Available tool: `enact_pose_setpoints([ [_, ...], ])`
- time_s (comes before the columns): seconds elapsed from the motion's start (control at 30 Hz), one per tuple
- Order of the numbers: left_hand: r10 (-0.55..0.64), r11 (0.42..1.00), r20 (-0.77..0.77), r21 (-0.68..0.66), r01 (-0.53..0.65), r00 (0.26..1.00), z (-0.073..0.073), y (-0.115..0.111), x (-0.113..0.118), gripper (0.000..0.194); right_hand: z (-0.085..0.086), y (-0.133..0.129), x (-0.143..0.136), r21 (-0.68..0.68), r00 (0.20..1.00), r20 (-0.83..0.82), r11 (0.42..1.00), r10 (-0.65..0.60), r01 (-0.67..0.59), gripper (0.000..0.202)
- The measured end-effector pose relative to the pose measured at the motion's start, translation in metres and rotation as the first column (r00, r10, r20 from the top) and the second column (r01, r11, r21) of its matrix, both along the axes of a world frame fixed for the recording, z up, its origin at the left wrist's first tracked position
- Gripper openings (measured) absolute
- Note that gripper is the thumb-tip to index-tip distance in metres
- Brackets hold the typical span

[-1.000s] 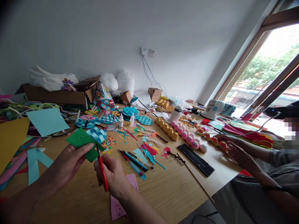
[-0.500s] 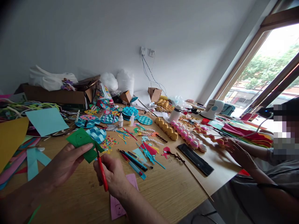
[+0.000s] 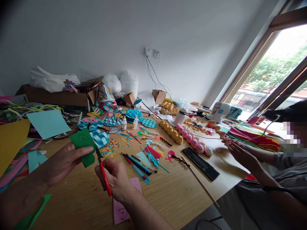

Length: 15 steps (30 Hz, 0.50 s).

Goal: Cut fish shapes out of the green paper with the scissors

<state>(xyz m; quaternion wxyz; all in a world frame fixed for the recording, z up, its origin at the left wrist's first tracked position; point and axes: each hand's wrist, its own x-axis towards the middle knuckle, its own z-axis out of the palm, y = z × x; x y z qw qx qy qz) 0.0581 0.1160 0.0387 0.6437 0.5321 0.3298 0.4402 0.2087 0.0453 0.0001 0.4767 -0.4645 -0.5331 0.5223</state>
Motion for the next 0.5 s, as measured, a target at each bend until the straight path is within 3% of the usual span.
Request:
enact_pose_setpoints([
  [0.5, -0.033, 0.999, -0.027, -0.036, 0.032, 0.999, 0.0065, 0.0003, -0.0047, 0.022, 0.0008, -0.0004, -0.0012, 0.005, 1.000, 0.020, 1.000, -0.012, 0.011, 0.037],
])
